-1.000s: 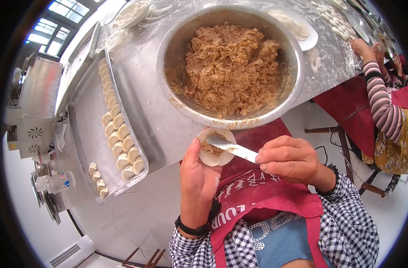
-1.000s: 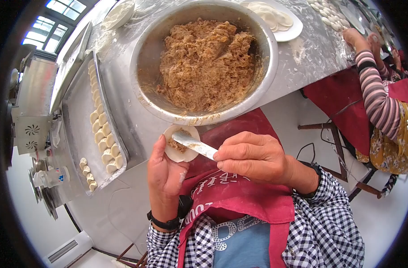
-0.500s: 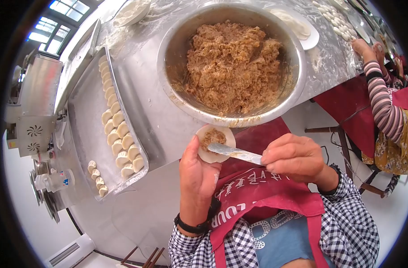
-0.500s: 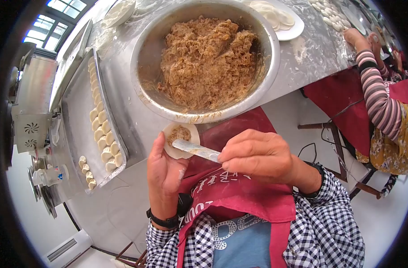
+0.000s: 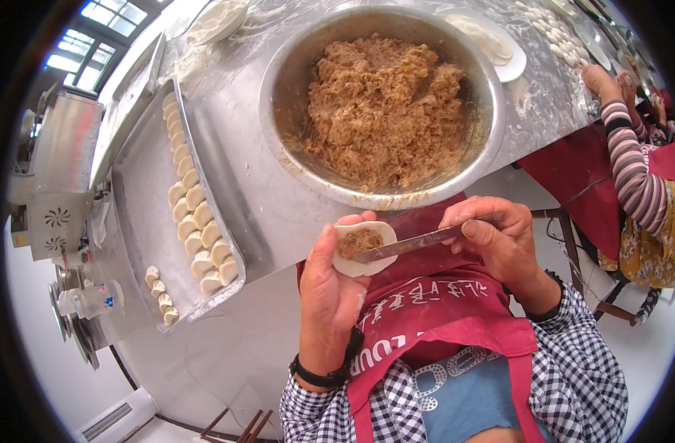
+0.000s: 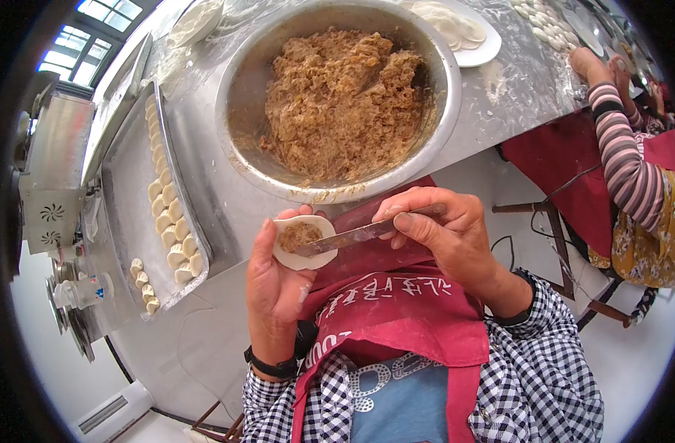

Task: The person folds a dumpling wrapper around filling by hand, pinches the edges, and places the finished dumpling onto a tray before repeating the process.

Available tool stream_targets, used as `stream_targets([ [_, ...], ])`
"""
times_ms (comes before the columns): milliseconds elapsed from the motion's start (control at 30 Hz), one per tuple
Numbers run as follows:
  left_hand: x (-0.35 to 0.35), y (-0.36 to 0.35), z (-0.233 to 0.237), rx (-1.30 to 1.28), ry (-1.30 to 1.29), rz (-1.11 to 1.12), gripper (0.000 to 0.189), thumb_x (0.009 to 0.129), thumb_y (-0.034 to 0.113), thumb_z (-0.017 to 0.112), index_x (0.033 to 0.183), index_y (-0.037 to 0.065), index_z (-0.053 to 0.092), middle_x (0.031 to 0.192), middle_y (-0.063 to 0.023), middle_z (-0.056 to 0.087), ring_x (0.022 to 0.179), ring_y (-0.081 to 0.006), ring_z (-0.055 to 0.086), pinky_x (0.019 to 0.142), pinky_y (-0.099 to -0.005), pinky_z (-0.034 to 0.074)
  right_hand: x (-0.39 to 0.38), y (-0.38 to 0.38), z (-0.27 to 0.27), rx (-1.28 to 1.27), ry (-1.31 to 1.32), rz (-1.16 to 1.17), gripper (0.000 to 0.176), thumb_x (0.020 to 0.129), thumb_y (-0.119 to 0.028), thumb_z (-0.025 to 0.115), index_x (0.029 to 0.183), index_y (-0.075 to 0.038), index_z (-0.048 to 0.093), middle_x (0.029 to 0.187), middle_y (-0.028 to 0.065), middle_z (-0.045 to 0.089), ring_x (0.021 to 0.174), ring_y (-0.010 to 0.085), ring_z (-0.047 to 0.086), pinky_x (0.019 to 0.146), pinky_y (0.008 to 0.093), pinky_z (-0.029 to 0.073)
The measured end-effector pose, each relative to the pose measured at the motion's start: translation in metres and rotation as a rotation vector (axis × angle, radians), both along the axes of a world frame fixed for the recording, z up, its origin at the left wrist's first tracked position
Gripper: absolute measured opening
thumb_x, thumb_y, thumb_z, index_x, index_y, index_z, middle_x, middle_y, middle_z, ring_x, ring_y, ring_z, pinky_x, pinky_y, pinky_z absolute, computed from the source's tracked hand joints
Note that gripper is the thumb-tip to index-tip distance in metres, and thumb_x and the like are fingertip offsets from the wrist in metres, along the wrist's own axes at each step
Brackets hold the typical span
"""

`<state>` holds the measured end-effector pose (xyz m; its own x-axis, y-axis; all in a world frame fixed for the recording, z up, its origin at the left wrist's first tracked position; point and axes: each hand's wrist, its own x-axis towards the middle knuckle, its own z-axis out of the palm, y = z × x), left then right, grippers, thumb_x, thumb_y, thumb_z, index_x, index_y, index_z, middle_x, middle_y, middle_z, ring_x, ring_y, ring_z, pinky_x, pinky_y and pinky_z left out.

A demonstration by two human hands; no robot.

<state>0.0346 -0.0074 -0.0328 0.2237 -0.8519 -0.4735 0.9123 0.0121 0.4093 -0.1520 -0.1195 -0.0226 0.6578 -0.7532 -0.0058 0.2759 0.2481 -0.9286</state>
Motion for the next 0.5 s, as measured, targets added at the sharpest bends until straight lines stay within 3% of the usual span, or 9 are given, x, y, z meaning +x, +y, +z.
stream_targets([
  [367, 0.002, 0.005, 0.001, 0.047, -0.037, 0.009, 0.03, 0.092, 0.029, 0.046, 0.107, 0.003, 0.052, 0.112, -0.0128, 0.056, 0.111, -0.0298, 0.049, 0.091, -0.0469, 0.044, -0.009, -0.017, 0.01, 0.015, 0.029, -0.063, 0.011, 0.086, -0.003, 0.055, 0.093, 0.003, 0.061, 0.092, 0.0162, 0.063, 0.073, 0.0172, 0.062, 0.062, 0.0236, 0.052],
  [467, 0.004, 0.007, -0.005, 0.057, -0.018, 0.033, 0.031, 0.092, 0.028, 0.046, 0.109, 0.002, 0.051, 0.112, -0.0141, 0.055, 0.11, -0.0302, 0.05, 0.092, -0.0473, 0.043, -0.013, -0.035, 0.021, -0.107, -0.081, -0.188, 0.01, 0.085, -0.002, 0.056, 0.093, 0.003, 0.061, 0.09, 0.0163, 0.063, 0.075, 0.0166, 0.061, 0.064, 0.025, 0.052],
  [500, 0.004, 0.008, -0.006, 0.048, 0.012, 0.044, 0.032, 0.092, 0.028, 0.046, 0.11, 0.001, 0.05, 0.113, -0.015, 0.054, 0.109, -0.0304, 0.05, 0.092, -0.0477, 0.043, -0.012, -0.042, 0.023, -0.37, -0.015, -0.254, 0.009, 0.083, -0.001, 0.057, 0.091, 0.002, 0.061, 0.089, 0.0153, 0.063, 0.077, 0.0178, 0.061, 0.065, 0.0268, 0.051],
])
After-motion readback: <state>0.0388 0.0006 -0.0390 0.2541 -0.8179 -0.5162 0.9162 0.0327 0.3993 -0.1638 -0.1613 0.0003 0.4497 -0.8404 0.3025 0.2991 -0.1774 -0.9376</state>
